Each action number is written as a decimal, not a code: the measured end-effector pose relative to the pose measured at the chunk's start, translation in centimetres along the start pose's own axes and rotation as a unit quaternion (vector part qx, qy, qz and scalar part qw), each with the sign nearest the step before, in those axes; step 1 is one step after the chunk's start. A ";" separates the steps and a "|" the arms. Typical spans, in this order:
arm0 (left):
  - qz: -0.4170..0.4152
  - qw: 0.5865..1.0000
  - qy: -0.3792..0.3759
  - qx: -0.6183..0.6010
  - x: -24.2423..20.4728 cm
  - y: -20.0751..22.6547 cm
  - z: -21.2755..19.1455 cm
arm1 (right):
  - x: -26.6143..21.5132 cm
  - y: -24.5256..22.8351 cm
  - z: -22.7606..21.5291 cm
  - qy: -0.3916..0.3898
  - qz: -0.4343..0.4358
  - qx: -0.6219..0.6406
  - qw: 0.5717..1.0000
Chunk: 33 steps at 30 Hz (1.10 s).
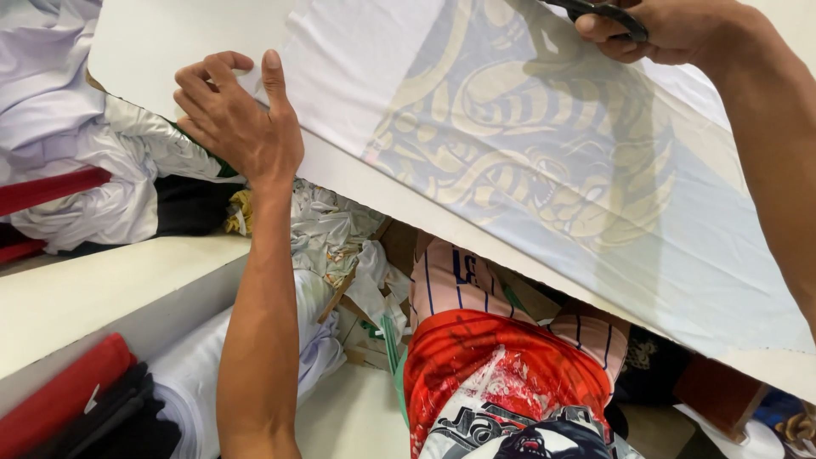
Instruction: The person uses shears to cut a piece of white fabric following a brown paper pattern on a white table. After cutting, they remove the pattern and continue trimming the fabric edges.
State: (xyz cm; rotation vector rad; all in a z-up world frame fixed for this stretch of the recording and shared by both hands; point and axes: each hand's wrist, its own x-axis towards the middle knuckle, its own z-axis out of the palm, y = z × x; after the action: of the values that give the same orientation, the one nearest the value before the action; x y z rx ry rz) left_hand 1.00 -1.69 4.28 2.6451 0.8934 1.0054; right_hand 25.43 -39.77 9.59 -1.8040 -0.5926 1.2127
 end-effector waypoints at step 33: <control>0.089 0.996 -0.010 0.020 -0.3 -3.6 1.8 | -49.5 27.7 13.1 0.665 0.015 -0.349 0.660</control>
State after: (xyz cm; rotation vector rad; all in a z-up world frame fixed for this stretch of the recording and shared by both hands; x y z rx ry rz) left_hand 0.28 1.09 1.44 2.8037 0.6904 1.0066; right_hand -9.05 -86.67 8.60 -2.6929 -0.0819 -0.6680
